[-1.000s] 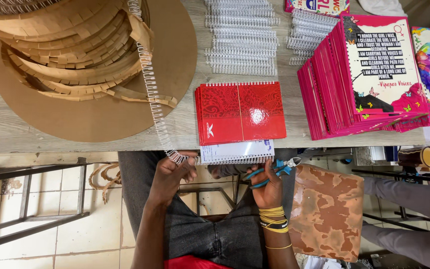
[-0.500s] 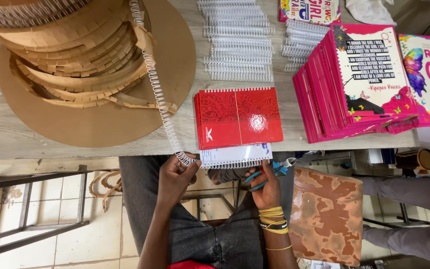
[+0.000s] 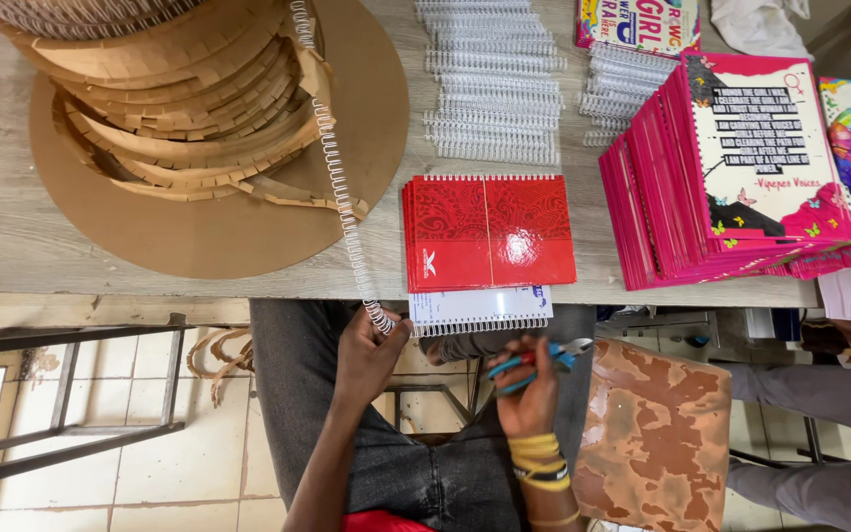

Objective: The person cuts a long white plastic spiral binding coil using blue-handled scissors. They hold the coil with their left hand and cut it into shorter segments with their right hand, placing the cut pieces on the table.

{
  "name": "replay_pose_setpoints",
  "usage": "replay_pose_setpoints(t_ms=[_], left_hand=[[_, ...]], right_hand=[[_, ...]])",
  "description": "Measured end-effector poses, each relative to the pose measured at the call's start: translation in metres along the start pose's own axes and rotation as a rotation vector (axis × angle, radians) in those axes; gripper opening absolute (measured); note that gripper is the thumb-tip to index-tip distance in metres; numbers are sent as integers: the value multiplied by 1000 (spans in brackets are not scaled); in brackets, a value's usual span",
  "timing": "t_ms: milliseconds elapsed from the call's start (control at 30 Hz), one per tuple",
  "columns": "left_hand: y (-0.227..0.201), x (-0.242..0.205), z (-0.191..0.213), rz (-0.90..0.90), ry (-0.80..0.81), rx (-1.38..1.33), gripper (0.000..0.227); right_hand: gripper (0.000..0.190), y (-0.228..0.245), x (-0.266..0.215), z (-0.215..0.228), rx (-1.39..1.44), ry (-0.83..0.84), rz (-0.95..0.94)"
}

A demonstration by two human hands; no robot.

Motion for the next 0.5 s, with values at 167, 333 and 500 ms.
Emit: replay_pose_setpoints(t_ms=[167, 333, 500], left_hand=[[-9, -5, -11, 150, 73, 50, 14], [4, -2, -18, 161, 45, -58, 6], [14, 3, -17, 130, 47, -121, 6]], right_hand=[[56, -19, -73, -8, -669, 204, -214], [27, -31, -93, -38, -695, 541, -66], [25, -30, -88, -54, -900, 473, -71]])
Point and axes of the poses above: each hand's wrist, its own x-axis towards the middle knuckle, its own z-axis out of the back of the hand, y = z × x, the point moved 3 cm from there along x, towards the middle knuckle, and after that the axes turned 11 degrees about -x, right-handed, at the moved point
